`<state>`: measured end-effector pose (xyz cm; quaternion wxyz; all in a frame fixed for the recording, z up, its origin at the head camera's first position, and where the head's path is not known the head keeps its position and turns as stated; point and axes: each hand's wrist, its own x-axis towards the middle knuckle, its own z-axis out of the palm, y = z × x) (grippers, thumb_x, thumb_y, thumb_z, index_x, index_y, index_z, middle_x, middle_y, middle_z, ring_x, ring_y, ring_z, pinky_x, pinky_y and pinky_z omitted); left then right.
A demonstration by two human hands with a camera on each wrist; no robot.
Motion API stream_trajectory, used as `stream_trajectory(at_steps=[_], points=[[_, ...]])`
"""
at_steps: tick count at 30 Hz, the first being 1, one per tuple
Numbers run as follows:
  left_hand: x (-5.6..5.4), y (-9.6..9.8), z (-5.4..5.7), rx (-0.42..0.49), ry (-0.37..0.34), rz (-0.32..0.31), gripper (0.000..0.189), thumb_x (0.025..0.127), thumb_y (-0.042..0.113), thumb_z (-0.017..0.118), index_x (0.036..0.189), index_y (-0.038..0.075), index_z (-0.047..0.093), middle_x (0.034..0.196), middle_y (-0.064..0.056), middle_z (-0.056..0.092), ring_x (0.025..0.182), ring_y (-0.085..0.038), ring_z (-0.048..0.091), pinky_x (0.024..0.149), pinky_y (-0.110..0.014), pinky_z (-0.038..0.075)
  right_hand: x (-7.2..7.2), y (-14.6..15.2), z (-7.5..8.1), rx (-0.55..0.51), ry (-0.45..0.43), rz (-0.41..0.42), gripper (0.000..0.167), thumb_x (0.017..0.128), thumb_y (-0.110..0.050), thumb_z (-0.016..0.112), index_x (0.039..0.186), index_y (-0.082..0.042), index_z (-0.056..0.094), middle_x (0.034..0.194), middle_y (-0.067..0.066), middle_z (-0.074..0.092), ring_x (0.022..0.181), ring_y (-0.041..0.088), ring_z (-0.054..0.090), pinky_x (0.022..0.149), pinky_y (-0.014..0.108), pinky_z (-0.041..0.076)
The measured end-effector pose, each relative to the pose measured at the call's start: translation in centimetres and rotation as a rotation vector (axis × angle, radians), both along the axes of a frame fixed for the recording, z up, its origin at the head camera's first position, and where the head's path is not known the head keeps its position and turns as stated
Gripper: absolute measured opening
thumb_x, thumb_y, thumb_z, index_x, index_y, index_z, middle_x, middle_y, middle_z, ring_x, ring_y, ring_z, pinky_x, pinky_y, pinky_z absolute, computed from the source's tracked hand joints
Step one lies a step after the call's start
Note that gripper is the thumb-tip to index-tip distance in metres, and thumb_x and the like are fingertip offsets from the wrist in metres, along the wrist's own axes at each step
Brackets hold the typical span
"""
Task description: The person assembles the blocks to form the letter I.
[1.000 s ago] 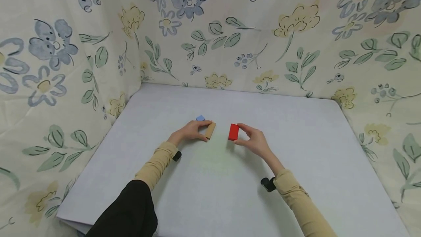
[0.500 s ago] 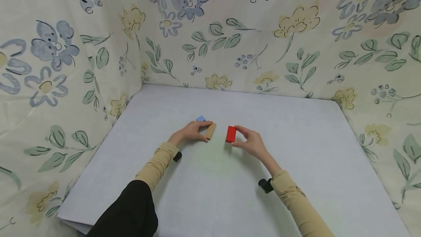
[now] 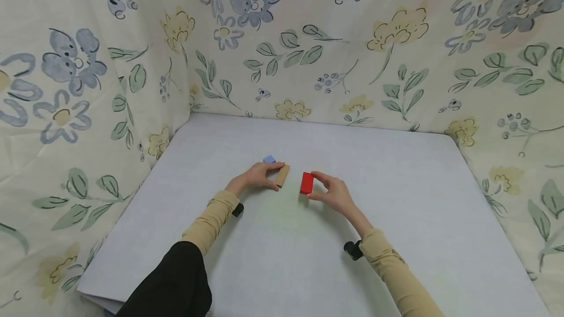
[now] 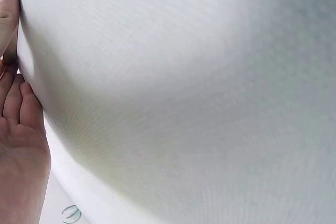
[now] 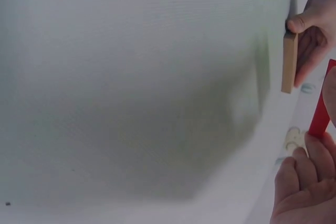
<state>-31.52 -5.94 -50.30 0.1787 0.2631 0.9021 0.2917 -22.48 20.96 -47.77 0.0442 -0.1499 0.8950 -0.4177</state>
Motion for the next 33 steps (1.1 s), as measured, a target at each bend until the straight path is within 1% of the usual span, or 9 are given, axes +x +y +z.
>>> stream_trajectory(at_steps=[5, 10, 20, 28, 33], points=[[-0.1, -0.1, -0.1, 0.0, 0.006, -0.004, 0.082, 0.075, 0.028, 0.081, 0.146, 0.023, 0.039, 0.151, 0.001, 0.039, 0.142, -0.021, 0.031, 0.116, -0.039, 0.028, 0.0, -0.2, -0.5, 0.001, 0.013, 0.002, 0.067, 0.077, -0.014, 0.078, 0.136, 0.0, 0.049, 0.137, 0.02, 0.052, 0.127, 0.037, 0.049, 0.101, 0.045, 0.044], [0.0, -0.1, -0.1, 0.0, 0.014, -0.009, 0.082, 0.075, 0.029, 0.081, 0.146, 0.023, 0.039, 0.151, 0.001, 0.039, 0.142, -0.021, 0.031, 0.116, -0.039, 0.028, 0.2, -0.4, -0.9, 0.0, 0.003, 0.006, 0.067, 0.077, -0.014, 0.078, 0.136, 0.001, 0.049, 0.138, 0.02, 0.052, 0.128, 0.036, 0.048, 0.102, 0.044, 0.044], [0.1, -0.1, -0.1, 0.005, 0.014, -0.003, 0.082, 0.075, 0.028, 0.081, 0.145, 0.023, 0.04, 0.151, 0.0, 0.039, 0.141, -0.021, 0.032, 0.116, -0.039, 0.028, 0.4, -0.7, -1.1, 0.016, -0.031, 0.004, 0.067, 0.077, -0.016, 0.078, 0.136, -0.001, 0.05, 0.138, 0.019, 0.052, 0.128, 0.037, 0.048, 0.101, 0.045, 0.044], [0.0, -0.1, -0.1, 0.001, 0.002, 0.004, 0.082, 0.075, 0.027, 0.081, 0.146, 0.023, 0.039, 0.151, 0.0, 0.038, 0.141, -0.022, 0.032, 0.116, -0.041, 0.028, 0.3, -0.8, -1.7, 0.057, -0.02, 0.018, 0.067, 0.078, -0.019, 0.078, 0.135, 0.001, 0.05, 0.137, 0.022, 0.051, 0.126, 0.038, 0.049, 0.099, 0.045, 0.045], [0.0, 0.0, 0.0, -0.004, 0.002, 0.002, 0.082, 0.075, 0.028, 0.08, 0.146, 0.024, 0.039, 0.152, 0.001, 0.037, 0.141, -0.021, 0.032, 0.116, -0.04, 0.028, 0.2, -0.9, -2.0, 0.064, -0.038, 0.012, 0.067, 0.077, -0.019, 0.079, 0.135, -0.001, 0.051, 0.138, 0.02, 0.052, 0.127, 0.037, 0.05, 0.1, 0.044, 0.046]])
